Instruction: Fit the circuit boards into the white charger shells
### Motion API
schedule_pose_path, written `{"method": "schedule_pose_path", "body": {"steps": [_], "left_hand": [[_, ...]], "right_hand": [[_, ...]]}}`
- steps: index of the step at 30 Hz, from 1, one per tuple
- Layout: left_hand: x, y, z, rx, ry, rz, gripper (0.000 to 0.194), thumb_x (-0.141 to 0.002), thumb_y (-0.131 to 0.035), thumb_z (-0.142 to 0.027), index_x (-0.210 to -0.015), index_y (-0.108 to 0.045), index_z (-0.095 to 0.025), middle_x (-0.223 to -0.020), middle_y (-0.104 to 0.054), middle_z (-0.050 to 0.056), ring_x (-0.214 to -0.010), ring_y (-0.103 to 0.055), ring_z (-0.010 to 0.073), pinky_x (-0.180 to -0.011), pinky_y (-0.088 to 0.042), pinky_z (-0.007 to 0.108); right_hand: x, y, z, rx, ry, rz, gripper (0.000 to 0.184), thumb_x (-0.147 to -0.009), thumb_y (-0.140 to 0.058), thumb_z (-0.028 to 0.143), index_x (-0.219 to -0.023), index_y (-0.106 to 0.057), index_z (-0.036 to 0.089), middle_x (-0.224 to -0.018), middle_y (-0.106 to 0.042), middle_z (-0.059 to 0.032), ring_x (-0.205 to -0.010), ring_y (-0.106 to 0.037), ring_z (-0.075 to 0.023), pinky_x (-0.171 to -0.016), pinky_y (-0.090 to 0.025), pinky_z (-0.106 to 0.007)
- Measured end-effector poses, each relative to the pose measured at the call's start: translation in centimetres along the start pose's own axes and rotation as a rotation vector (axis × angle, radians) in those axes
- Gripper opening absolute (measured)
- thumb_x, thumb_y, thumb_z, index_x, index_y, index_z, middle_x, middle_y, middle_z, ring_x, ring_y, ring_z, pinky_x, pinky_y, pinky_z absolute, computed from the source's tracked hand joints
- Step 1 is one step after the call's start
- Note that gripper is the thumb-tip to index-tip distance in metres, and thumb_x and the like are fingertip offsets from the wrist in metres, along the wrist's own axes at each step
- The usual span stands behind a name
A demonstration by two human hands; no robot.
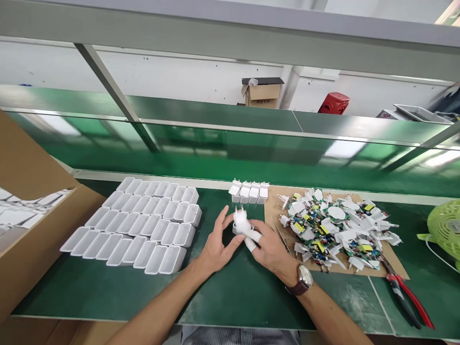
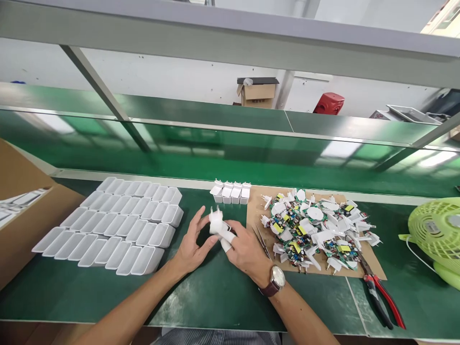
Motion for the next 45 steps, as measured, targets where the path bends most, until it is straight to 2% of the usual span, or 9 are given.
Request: {"method": "schedule_pose_path", "body": {"steps": [3,6,10,13,17,22,30,37,45], "left_hand": [[-0.1,-0.4,-0.1,-0.02,-0.022,-0.027,0.07,-0.107,-0.056,-0.043,-0.162,-0.016,-0.029,-0.152,-0.054,0.013,-0.141,-0.053,0.0257,-0.121,-0.042,0.049],[-0.3,-0.4,0.0,-0.018,-0.025,-0.062,0.063,-0.109,-0.053,-0.039,-0.161,-0.019,-0.028,-0.149,-0.056,0.013,-0.139,-0.054,0.0253,-0.12,-0.044,0.05],[-0.6,0.0,-0.3,-0.017,-0.148,-0.086,0.075,-0.105,-0.062,-0.039,-0.163,-0.016,-0.027,-0.151,-0.052,0.017,-0.136,-0.055,0.0277,-0.117,-0.046,0.052],[-0.7,0.0,-0.2,-0.022,-0.215,-0.1,0.084,-0.1,-0.07,-0.038,-0.163,-0.017,-0.025,-0.15,-0.053,0.018,-0.137,-0.054,0.0301,-0.117,-0.045,0.053],[-0.7,-0.2,0.3,-0.058,-0.135,-0.17,0.066,-0.105,-0.061,-0.032,-0.16,-0.026,-0.028,-0.134,-0.063,0.012,-0.122,-0.063,0.0247,-0.109,-0.052,0.047],[-0.5,0.0,0.9,-0.07,-0.057,-0.234,0.057,-0.106,-0.058,-0.038,-0.157,-0.034,-0.027,-0.125,-0.064,0.01,-0.109,-0.067,0.0214,-0.097,-0.058,0.039],[-0.5,-0.2,1.1,-0.022,-0.01,-0.227,0.053,-0.107,-0.055,-0.041,-0.155,-0.035,-0.027,-0.122,-0.064,0.009,-0.105,-0.067,0.0199,-0.095,-0.057,0.037],[-0.7,-0.1,0.5,-0.012,0.018,-0.21,0.05,-0.108,-0.052,-0.043,-0.153,-0.037,-0.026,-0.121,-0.066,0.009,-0.103,-0.068,0.0198,-0.094,-0.057,0.038],[-0.4,0.0,0.2,0.059,-0.025,-0.16,0.051,-0.11,-0.047,-0.043,-0.155,-0.033,-0.025,-0.129,-0.063,0.012,-0.112,-0.065,0.0234,-0.098,-0.054,0.043]], "right_hand": [[0.2,-0.3,-0.2,0.08,0.004,0.123,0.042,-0.091,-0.048,0.003,-0.128,-0.062,0.017,-0.129,-0.065,-0.0175,-0.111,-0.069,-0.0297,-0.087,-0.065,-0.044],[0.3,-0.5,-0.3,0.072,-0.006,0.122,0.047,-0.089,-0.049,0.001,-0.131,-0.06,0.017,-0.131,-0.065,-0.0179,-0.115,-0.068,-0.0299,-0.089,-0.064,-0.043],[0.4,-0.2,-0.2,-0.007,-0.016,0.021,0.052,-0.093,-0.051,0.004,-0.143,-0.054,0.02,-0.134,-0.063,-0.017,-0.119,-0.066,-0.029,-0.093,-0.063,-0.043],[0.4,-0.2,-0.3,-0.015,-0.057,0.08,0.05,-0.094,-0.051,0.005,-0.141,-0.056,0.02,-0.133,-0.064,-0.0163,-0.119,-0.066,-0.0296,-0.096,-0.062,-0.045],[0.3,-0.3,-0.3,0.014,-0.087,0.181,0.045,-0.095,-0.05,0.004,-0.137,-0.059,0.02,-0.134,-0.064,-0.0153,-0.119,-0.066,-0.0305,-0.097,-0.062,-0.046],[0.3,-0.3,-0.1,-0.027,-0.125,0.088,0.043,-0.105,-0.052,0.014,-0.147,-0.05,0.021,-0.137,-0.064,-0.0147,-0.121,-0.067,-0.0277,-0.101,-0.061,-0.044],[0.4,-0.4,-0.7,-0.251,-0.304,0.013,0.036,-0.103,-0.061,0.022,-0.139,-0.056,0.026,-0.128,-0.068,-0.0086,-0.114,-0.069,-0.0234,-0.103,-0.06,-0.041],[-0.1,-0.3,0.1,-0.112,-0.062,0.061,0.05,-0.099,-0.053,0.006,-0.147,-0.054,0.023,-0.135,-0.063,-0.0156,-0.124,-0.064,-0.0277,-0.101,-0.06,-0.044],[0.0,0.0,0.3,-0.058,-0.055,0.023,0.051,-0.098,-0.052,0.004,-0.146,-0.053,0.022,-0.132,-0.063,-0.0165,-0.121,-0.063,-0.0284,-0.099,-0.06,-0.045]]}}
Point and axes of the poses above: each hand's wrist, its own x-axis away from the middle knuckle, its own y-axis out of the back of the hand, z = x × y, the point moved 2 cm from there along -x, towards the middle knuckle
